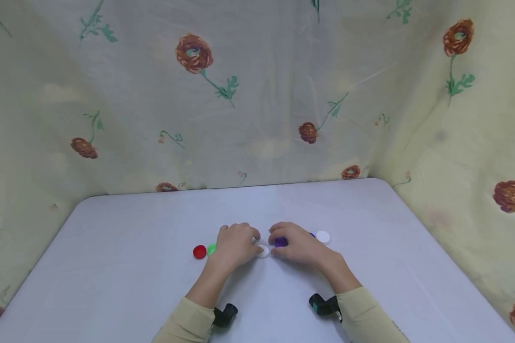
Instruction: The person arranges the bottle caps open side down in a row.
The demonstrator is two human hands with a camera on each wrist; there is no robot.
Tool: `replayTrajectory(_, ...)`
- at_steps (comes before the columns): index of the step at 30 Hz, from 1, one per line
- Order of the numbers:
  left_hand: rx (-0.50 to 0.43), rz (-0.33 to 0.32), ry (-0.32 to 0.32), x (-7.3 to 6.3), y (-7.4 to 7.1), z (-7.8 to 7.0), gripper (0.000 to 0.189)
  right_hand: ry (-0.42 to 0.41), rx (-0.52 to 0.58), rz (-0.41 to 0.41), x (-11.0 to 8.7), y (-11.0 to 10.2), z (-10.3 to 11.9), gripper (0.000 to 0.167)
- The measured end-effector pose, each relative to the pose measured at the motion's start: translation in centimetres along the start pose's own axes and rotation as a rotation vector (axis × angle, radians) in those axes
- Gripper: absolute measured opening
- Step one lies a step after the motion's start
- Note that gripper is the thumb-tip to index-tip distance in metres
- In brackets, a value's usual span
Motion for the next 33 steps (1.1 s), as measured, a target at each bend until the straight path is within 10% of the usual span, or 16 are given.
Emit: replayTrajectory(33,-0.020,0.012,0.027,-0.6,0.4,0.3,0.035,0.034,-0.014,0.004,0.1,1.2,0.5,0.034)
Point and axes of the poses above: each hand's wrist, its own x-axis towards the middle knuckle, its own y-axis out of the palm, z = x × y, the point moved 7 cm from there along x, towards the middle knuckle, and after that the axes turned 14 degrees about y, right-handed, at the moved point
